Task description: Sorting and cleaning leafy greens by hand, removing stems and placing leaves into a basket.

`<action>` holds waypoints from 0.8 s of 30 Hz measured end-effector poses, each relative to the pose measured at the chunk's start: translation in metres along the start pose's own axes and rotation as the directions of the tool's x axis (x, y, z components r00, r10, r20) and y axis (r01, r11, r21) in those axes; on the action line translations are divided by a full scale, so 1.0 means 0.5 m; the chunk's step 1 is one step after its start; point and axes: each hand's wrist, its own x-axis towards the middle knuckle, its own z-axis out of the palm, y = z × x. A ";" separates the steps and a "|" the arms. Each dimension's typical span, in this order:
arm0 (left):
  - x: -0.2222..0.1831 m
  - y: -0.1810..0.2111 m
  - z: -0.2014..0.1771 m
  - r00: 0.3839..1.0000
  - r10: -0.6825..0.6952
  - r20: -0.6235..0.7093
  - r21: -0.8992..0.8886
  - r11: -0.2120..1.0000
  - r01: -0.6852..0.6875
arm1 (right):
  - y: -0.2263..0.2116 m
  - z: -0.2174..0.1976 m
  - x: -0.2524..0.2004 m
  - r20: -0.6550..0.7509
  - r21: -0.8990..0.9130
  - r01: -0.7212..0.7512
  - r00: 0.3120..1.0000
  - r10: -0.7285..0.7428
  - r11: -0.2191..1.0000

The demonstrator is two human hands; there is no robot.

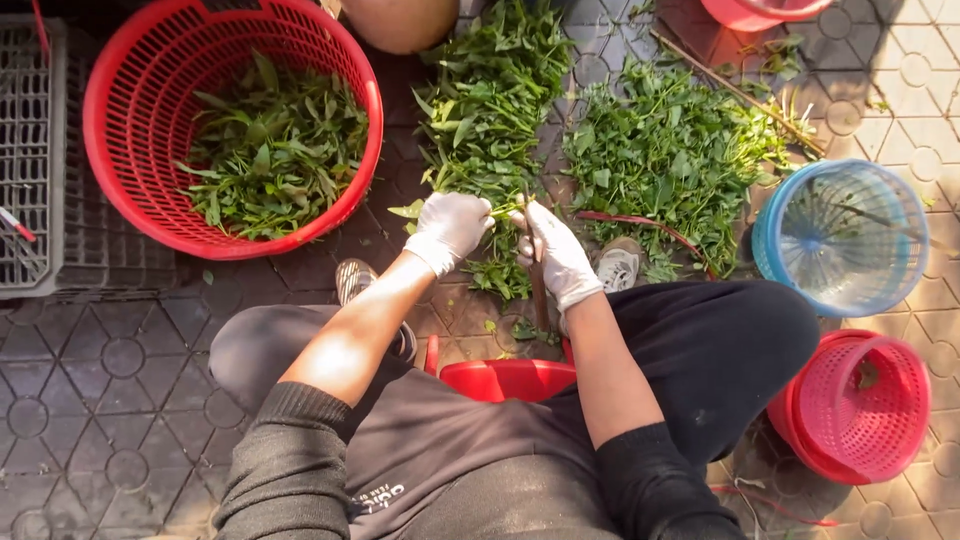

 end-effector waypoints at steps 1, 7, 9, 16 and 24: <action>0.004 0.003 0.035 1.000 -0.003 0.010 -0.006 1.000 0.003 | -0.008 0.008 0.002 -0.006 -0.001 -0.010 1.000 0.010 1.000; -0.074 0.008 -0.019 0.940 0.237 -0.247 0.107 0.970 -0.217 | -0.110 -0.018 0.049 -0.310 0.024 0.043 0.950 -0.033 0.999; -0.092 -0.037 -0.123 0.867 0.306 -0.393 0.419 0.899 -0.127 | -0.151 -0.109 0.091 -0.309 0.043 0.171 0.939 -0.150 0.984; -0.214 -0.211 -0.378 0.855 -0.059 -0.515 0.434 0.842 0.320 | -0.010 -0.241 0.178 -0.819 -0.161 -0.310 0.572 0.049 0.937; -0.243 -0.111 -0.417 0.956 0.173 -0.237 0.068 0.985 -0.162 | 0.106 -0.161 0.225 -0.680 -0.660 -0.676 0.723 0.122 0.329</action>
